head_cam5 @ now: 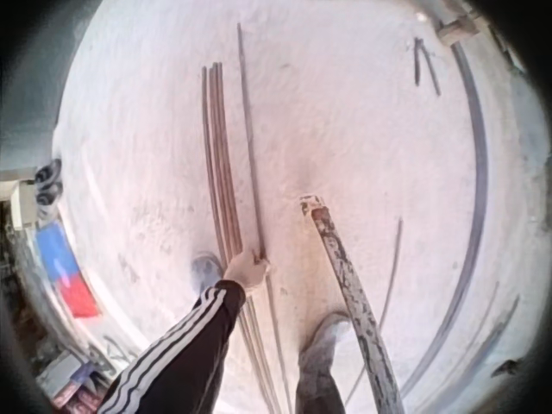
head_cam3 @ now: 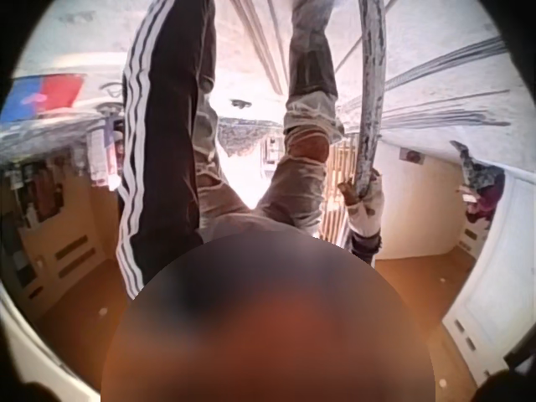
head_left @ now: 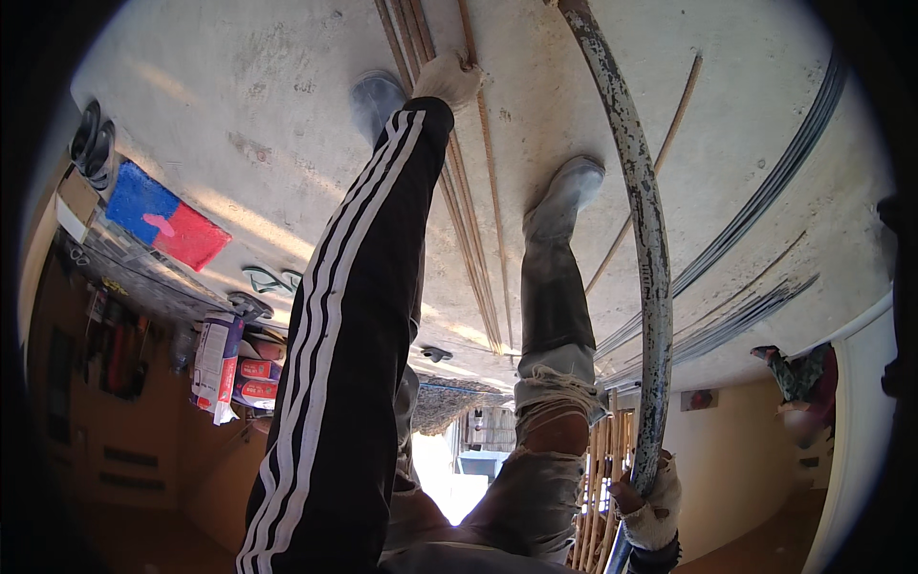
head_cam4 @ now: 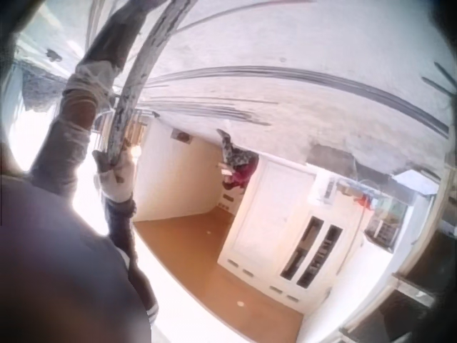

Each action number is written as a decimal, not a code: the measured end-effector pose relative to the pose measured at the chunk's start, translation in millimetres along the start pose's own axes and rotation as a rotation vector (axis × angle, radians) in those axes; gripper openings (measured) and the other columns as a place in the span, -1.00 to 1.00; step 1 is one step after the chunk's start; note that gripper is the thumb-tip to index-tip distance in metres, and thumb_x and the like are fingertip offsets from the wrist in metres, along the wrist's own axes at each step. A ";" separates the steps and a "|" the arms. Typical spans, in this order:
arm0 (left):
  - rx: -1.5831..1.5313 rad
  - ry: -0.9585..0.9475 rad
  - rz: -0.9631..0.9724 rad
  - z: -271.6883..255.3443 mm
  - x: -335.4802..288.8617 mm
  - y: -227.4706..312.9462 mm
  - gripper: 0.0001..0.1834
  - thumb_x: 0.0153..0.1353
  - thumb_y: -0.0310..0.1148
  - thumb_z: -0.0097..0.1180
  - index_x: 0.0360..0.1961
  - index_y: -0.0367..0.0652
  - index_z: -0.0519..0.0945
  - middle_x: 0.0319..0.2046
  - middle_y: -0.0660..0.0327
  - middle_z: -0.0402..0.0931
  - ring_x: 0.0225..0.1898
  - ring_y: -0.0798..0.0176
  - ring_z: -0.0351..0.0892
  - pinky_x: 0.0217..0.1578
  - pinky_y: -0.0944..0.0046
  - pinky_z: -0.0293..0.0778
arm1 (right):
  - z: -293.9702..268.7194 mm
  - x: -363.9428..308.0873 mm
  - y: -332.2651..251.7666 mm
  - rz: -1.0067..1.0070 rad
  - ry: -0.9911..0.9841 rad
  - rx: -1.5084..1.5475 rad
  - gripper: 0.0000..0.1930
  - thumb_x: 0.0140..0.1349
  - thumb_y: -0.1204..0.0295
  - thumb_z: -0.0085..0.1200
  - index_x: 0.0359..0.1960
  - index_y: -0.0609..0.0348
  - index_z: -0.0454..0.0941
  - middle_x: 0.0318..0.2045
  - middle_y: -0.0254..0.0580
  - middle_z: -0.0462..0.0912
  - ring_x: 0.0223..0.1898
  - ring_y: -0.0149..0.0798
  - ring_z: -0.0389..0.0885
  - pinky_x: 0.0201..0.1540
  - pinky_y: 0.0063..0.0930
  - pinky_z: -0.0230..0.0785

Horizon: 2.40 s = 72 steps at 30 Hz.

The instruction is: The person gathers and aligns several long steel rods on a concrete floor, repeatedly picking them up, laying them parallel, and adjusting their positions. The rods are handled by hand and grouped into a small bundle near the center of the workspace.

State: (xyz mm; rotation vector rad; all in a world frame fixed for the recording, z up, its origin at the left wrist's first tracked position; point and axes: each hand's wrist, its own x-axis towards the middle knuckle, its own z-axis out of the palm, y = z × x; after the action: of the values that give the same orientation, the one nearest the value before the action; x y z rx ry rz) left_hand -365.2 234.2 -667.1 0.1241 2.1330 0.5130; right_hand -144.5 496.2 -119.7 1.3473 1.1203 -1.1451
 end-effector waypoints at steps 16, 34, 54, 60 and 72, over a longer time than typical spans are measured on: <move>-0.190 -0.085 -0.026 13.2 13.8 -20.9 -0.41 0.26 -0.02 0.23 0.06 -0.38 0.64 -0.22 -0.11 0.72 -0.11 -0.07 0.74 -0.05 0.03 0.60 | 12.9 -3.6 -24.3 -0.103 0.162 -0.080 -0.50 0.28 0.40 0.40 0.20 0.23 0.49 -0.30 -0.39 0.60 -0.32 -0.48 0.54 -0.29 -0.55 0.42; -0.477 -0.071 -0.078 -15.1 -15.5 16.0 -0.72 0.31 -0.23 0.08 -0.15 -0.25 0.61 -0.43 0.08 0.60 -0.38 0.13 0.60 -0.25 0.13 0.48 | 32.9 -1.6 -56.6 -0.100 -0.024 0.109 -0.57 0.31 0.39 0.35 0.15 0.15 0.48 -0.26 -0.40 0.61 -0.35 -0.56 0.49 -0.33 -0.62 0.37; -0.417 -0.123 -0.038 -5.6 0.1 11.1 -0.67 0.36 -0.24 0.08 -0.14 -0.34 0.64 -0.34 -0.04 0.67 -0.26 0.07 0.68 -0.18 0.08 0.49 | 15.9 5.0 -95.0 0.081 -0.054 0.086 -0.57 0.27 0.42 0.37 0.11 0.15 0.47 -0.36 -0.49 0.52 -0.37 -0.58 0.46 -0.34 -0.64 0.34; -0.387 -0.191 -0.031 1.1 12.7 2.6 -0.61 0.36 -0.22 0.12 -0.14 -0.43 0.66 -0.37 -0.07 0.68 -0.29 0.12 0.70 -0.25 0.10 0.50 | 31.0 -3.3 -92.4 0.128 -0.092 0.371 -0.60 0.30 0.48 0.34 0.11 0.13 0.45 -0.38 -0.49 0.51 -0.43 -0.58 0.44 -0.41 -0.68 0.26; -0.307 -0.032 -0.275 -29.1 -37.0 57.4 -0.55 0.37 -0.11 0.11 -0.06 -0.38 0.61 -0.29 -0.18 0.71 -0.15 -0.13 0.75 -0.12 -0.05 0.59 | 43.8 27.7 -32.2 0.095 -0.285 0.586 -0.42 0.42 0.61 0.12 0.41 0.25 0.18 -0.02 -0.30 0.59 -0.31 -0.51 0.57 -0.17 -0.71 0.51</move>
State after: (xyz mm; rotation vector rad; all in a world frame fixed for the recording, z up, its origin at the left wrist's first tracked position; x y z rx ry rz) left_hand -373.1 267.0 -601.0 -0.3264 1.9731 0.6606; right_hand -175.8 455.9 -153.2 1.5847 0.5218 -1.6089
